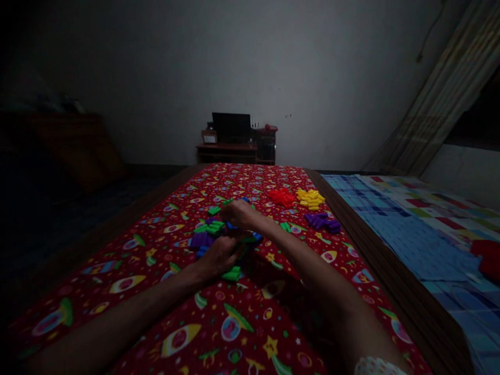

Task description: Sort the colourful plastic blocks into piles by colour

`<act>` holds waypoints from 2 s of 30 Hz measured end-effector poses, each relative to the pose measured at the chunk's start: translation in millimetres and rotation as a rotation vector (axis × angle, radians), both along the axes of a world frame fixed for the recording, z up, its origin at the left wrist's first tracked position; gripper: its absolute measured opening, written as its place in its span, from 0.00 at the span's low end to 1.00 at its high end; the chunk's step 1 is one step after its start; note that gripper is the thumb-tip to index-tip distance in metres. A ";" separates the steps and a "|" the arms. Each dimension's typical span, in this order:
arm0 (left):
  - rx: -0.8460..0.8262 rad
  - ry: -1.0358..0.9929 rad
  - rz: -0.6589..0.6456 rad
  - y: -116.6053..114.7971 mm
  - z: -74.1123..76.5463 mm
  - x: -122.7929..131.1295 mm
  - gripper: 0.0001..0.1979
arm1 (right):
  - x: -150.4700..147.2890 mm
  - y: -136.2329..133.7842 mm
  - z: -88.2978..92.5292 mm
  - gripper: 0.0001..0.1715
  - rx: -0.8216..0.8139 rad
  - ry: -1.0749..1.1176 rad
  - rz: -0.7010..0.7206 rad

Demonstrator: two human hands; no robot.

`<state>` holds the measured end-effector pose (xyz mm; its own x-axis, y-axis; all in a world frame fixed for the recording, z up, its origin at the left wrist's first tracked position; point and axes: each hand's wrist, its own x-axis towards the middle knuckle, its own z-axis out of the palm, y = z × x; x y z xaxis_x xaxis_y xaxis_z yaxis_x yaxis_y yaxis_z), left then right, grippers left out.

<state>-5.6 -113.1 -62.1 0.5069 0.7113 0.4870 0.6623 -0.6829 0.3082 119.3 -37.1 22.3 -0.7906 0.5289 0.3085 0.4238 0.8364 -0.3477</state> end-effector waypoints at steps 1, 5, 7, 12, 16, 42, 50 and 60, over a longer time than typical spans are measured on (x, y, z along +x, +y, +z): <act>-0.022 -0.002 0.002 0.1 -0.6 0.0 0.18 | -19.8 2.2 2.6 0.12 0.013 -0.103 0.002; -0.041 -0.073 -0.019 -0.2 -4.3 0.1 0.18 | -75.4 8.7 4.5 0.14 0.041 -0.428 -0.155; -0.027 -0.098 -0.006 -0.8 -5.5 0.1 0.17 | -87.6 11.3 1.8 0.16 0.026 -0.474 -0.213; -0.083 -0.047 0.012 -2.9 0.1 1.0 0.15 | -82.3 16.8 -3.2 0.16 0.034 -0.391 -0.216; -0.039 -0.009 -0.007 -3.3 4.2 1.7 0.16 | -41.2 18.2 -0.2 0.27 0.073 -0.022 -0.249; 0.023 -0.110 -0.123 -4.5 8.6 5.0 0.17 | 174.7 -40.8 -41.0 0.16 0.314 -0.086 -0.599; 0.015 -0.200 0.235 28.4 4.6 -30.6 0.24 | 60.9 -45.4 -52.2 0.10 0.148 -0.096 -0.108; -0.192 0.022 0.179 58.4 27.5 -83.8 0.28 | 67.9 -40.2 -52.0 0.12 0.017 -0.076 -0.137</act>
<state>-89.4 -54.8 -34.7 0.3738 0.8689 0.3245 0.7752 -0.4848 0.4050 187.2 -77.3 -29.7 -0.7329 0.6286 0.2603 0.5591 0.7744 -0.2961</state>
